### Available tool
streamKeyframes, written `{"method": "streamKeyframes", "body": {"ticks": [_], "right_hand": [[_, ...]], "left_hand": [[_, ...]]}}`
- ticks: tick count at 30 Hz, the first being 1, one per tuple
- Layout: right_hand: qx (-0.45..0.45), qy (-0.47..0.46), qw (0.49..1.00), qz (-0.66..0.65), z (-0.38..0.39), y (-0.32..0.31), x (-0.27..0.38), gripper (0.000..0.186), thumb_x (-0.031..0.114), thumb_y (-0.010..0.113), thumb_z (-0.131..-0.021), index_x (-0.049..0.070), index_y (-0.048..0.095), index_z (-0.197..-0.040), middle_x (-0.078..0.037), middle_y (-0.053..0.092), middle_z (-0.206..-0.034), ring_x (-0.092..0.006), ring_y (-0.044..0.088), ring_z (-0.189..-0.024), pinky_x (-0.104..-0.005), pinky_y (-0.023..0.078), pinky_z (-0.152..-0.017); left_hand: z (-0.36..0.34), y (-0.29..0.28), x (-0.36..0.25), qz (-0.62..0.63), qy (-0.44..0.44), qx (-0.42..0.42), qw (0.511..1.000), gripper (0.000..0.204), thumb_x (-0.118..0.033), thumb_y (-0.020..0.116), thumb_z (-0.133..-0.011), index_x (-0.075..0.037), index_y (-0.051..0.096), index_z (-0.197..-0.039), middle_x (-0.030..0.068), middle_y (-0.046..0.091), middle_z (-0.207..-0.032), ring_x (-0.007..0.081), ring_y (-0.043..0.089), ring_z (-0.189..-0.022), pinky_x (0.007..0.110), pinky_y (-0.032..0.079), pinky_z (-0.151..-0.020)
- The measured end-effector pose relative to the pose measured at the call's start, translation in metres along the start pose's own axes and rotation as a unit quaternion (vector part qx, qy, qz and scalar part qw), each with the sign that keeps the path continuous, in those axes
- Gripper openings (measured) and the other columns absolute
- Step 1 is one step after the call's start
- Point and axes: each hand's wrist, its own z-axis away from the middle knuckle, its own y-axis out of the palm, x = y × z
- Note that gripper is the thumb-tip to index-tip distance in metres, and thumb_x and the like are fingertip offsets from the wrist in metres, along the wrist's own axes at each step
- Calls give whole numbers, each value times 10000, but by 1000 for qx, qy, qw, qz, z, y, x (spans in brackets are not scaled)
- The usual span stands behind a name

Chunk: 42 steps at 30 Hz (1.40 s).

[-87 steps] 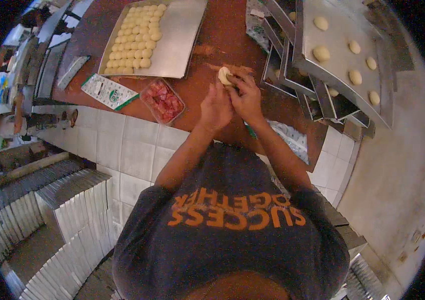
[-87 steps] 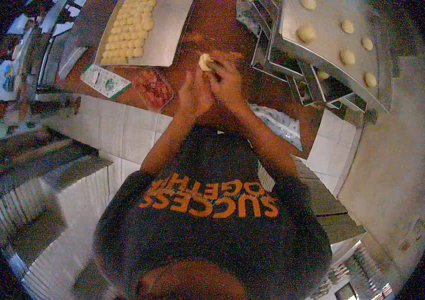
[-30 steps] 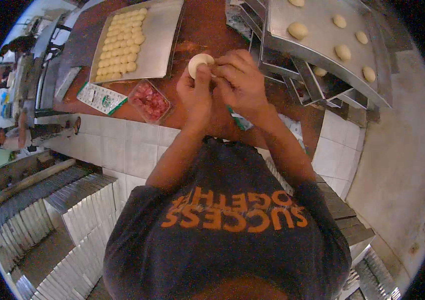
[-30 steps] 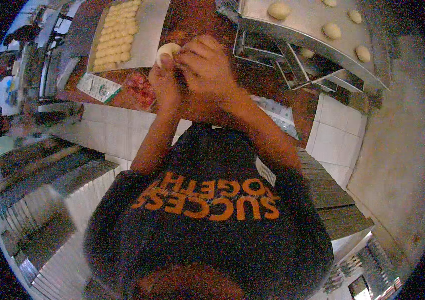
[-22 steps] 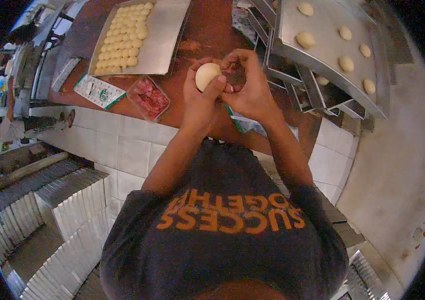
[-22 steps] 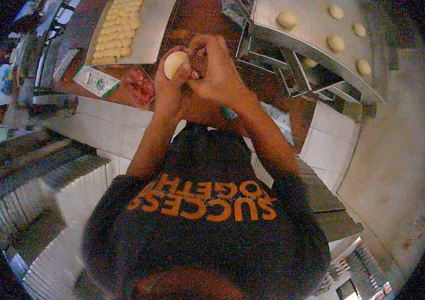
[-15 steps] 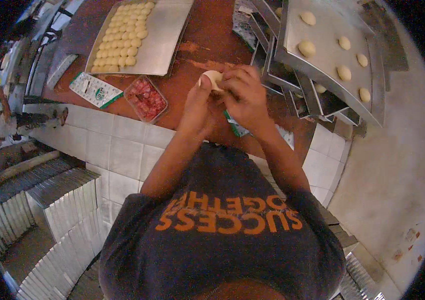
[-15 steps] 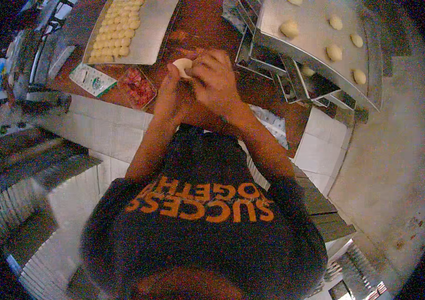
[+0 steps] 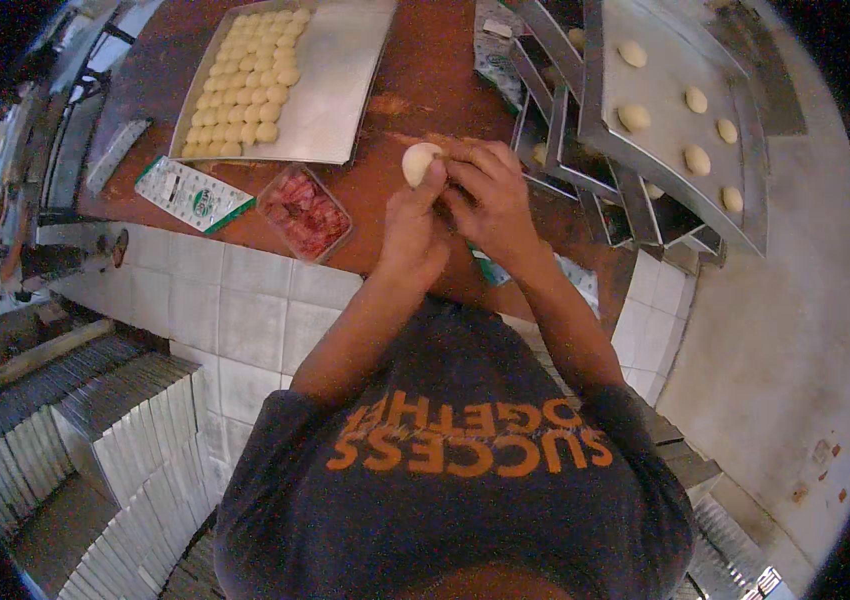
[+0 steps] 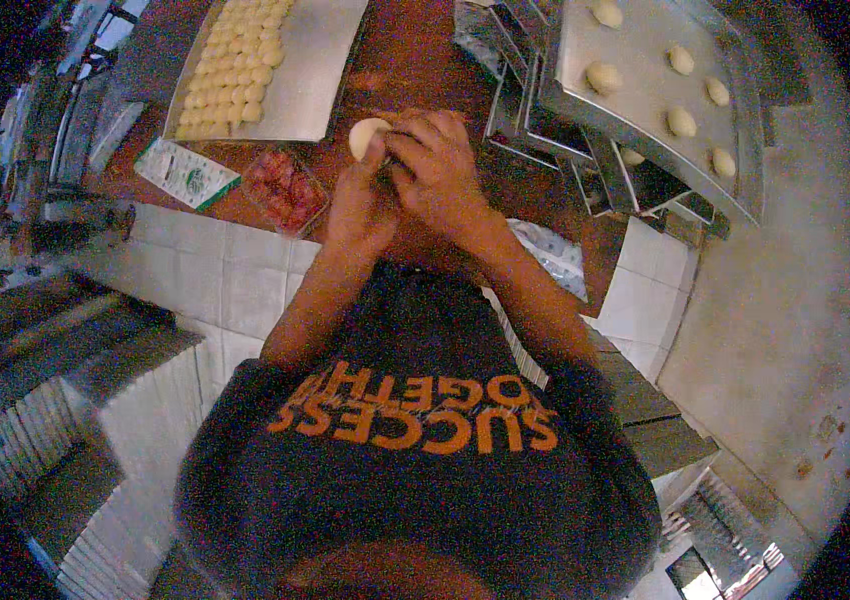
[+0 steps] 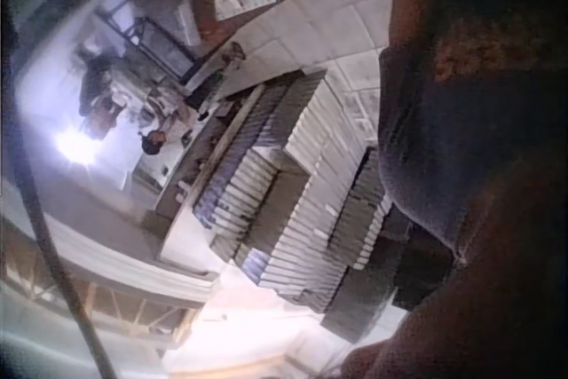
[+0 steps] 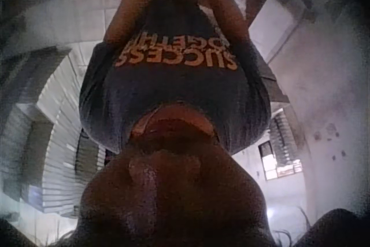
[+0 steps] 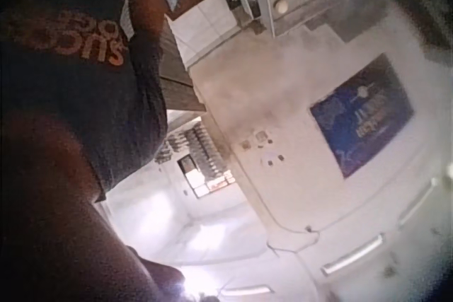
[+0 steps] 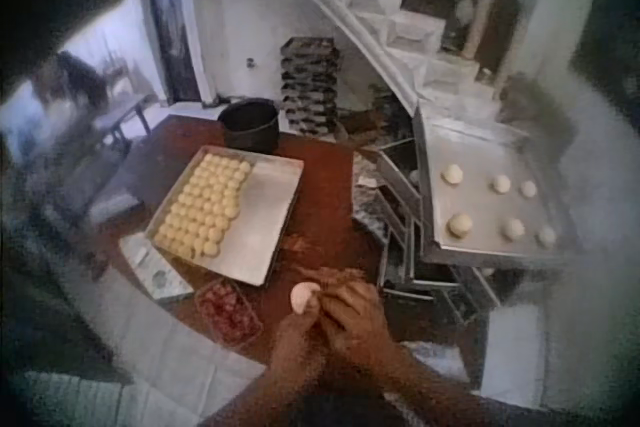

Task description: The person picks up pieces of dough from a tray, flattens them by hand, places a red filling inside, pinches the dough closed, and places the formed rolls onto baking trays.

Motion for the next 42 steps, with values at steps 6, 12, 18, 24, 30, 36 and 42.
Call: {"method": "streamKeyframes", "body": {"ticks": [6,12,18,24,30,36,42], "right_hand": [[-1,81,996,-33,-10,8,15,259,42,640,-610,46,589,-863,-104,562,-993,-303,497,-964,-419,371,-852],[-1,45,998,-46,-18,9,10,242,-46,640,-559,44,558,-767,-101,552,-802,-278,525,-784,-340,436,-684],[-47,94,993,54,-17,12,18,252,-36,640,-565,45,558,-789,-78,585,-795,-280,547,-775,-346,441,-673],[-38,66,997,-26,2,-7,2,276,-14,638,-592,49,574,-853,-100,585,-869,-304,536,-829,-365,442,-738],[-102,59,992,34,33,-7,-12,213,-2,645,-597,41,587,-796,-89,591,-825,-286,545,-788,-351,457,-701],[-104,131,985,-30,67,-34,-28,183,30,640,-609,35,591,-785,-108,588,-843,-292,546,-798,-363,454,-709],[-72,220,967,-105,96,-98,-23,170,27,625,-693,12,605,-861,-117,589,-886,-229,571,-810,-298,457,-721]], "left_hand": [[-14,-28,-4,23,-4,38,999,288,-242,522,-861,-38,494,-1063,49,545,-997,163,520,-916,286,426,-813],[-9,-30,-20,10,-36,42,998,260,-150,586,-818,-48,509,-1044,29,555,-935,144,536,-841,282,443,-733],[-16,-31,-11,-42,-28,42,998,259,-147,560,-834,-33,506,-1059,39,562,-945,143,542,-847,279,443,-731],[-18,-27,7,1,-56,42,998,264,-196,503,-873,-34,497,-1081,54,557,-983,155,537,-883,281,440,-768],[-21,-14,43,50,-75,1,996,297,-225,505,-875,-32,489,-1100,57,531,-1019,144,500,-936,285,440,-781],[-10,-1,67,-80,-72,1,994,243,-108,542,-845,-7,520,-1065,62,568,-978,142,539,-883,271,449,-773],[3,14,70,-518,106,83,845,293,6,594,-760,-10,558,-1050,92,606,-994,142,595,-811,251,473,-729]]}}
